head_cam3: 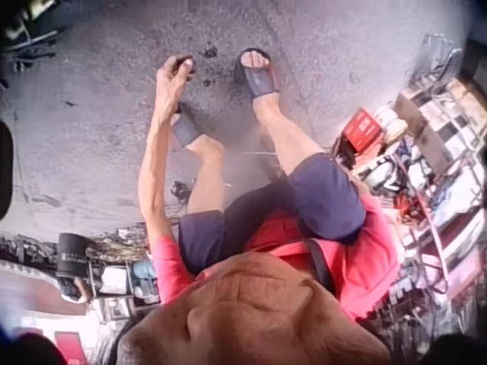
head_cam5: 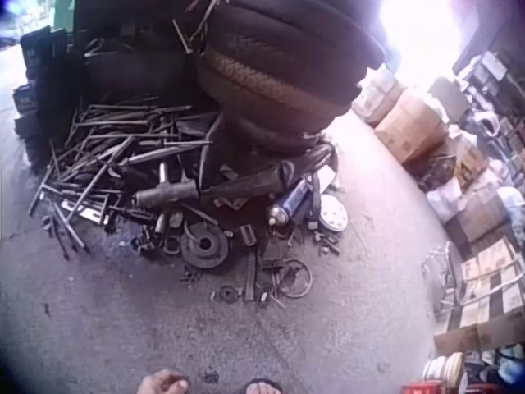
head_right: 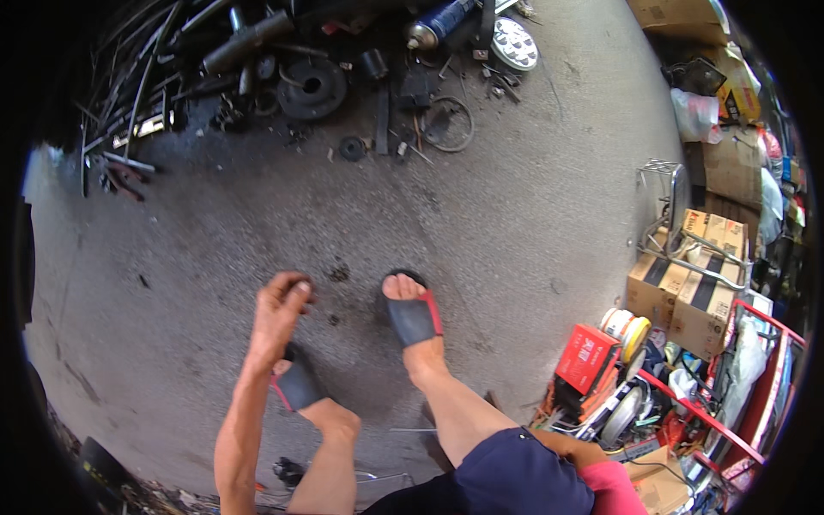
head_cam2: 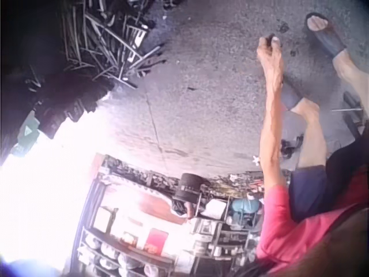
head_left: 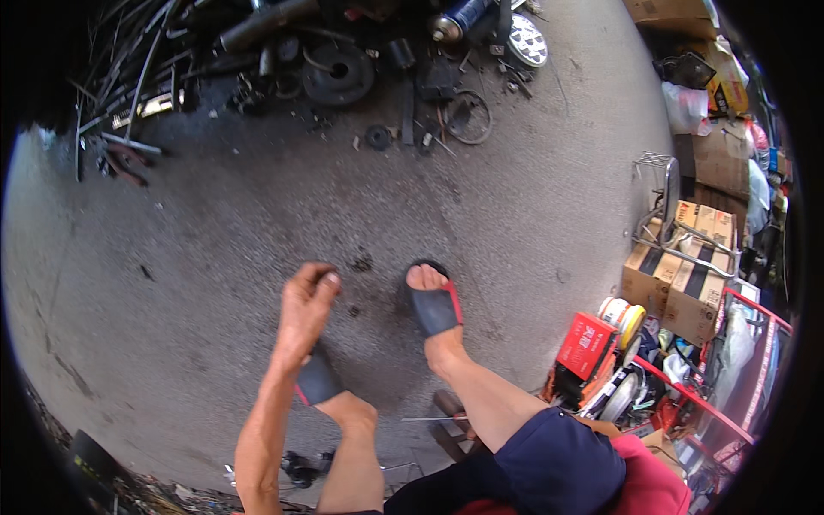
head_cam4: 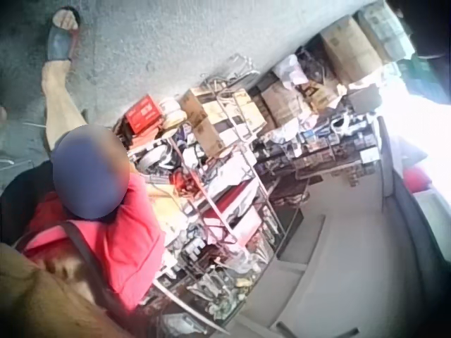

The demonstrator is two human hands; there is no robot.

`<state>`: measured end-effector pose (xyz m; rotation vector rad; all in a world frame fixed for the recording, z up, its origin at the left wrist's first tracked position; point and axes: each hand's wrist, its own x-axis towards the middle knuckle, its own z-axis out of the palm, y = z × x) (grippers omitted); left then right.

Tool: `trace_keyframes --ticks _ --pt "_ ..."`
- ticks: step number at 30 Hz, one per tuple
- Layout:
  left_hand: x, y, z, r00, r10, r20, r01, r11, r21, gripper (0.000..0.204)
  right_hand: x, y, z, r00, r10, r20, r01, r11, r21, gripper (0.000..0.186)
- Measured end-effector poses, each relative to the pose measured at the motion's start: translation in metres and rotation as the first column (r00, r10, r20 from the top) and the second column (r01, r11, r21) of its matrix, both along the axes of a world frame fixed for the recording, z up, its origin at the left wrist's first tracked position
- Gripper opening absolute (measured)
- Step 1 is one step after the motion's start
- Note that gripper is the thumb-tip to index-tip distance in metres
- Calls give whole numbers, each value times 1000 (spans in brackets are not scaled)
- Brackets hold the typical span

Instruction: The person sits on the floor and uses a screwdriver to work on a small mechanical part. They then stand, pick up a hammer, and repeatedly crush a beverage can on the floor. Finally, they return to the mechanical part and continue working on it with the screwdriver.

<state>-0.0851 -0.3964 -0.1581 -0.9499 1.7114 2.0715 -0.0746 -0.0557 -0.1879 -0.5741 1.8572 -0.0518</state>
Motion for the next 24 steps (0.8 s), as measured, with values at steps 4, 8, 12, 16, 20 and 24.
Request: trace_keyframes --ticks 4,8,12,16,20,24 --pt "-16 -17 -6 976 -195 97 196 981 -3 24 5 68 22 999 -22 31 16 983 180 52" --pt "-44 -25 -13 976 -208 58 208 978 10 25 15 178 56 990 48 135 -107 876 470 54" --pt "-83 -17 -5 993 -105 -62 116 970 214 24 17 246 92 942 137 308 -311 702 640 57" --pt "-100 -23 14 983 -65 -169 105 966 237 25 -44 211 102 989 -100 -108 147 716 683 48" --pt "-83 -24 38 983 94 -158 -45 957 287 26 -103 154 108 577 -628 -522 814 496 303 54" --pt "-26 -38 19 976 215 29 -214 932 291 24 -170 95 103 684 -598 -419 730 555 399 57"
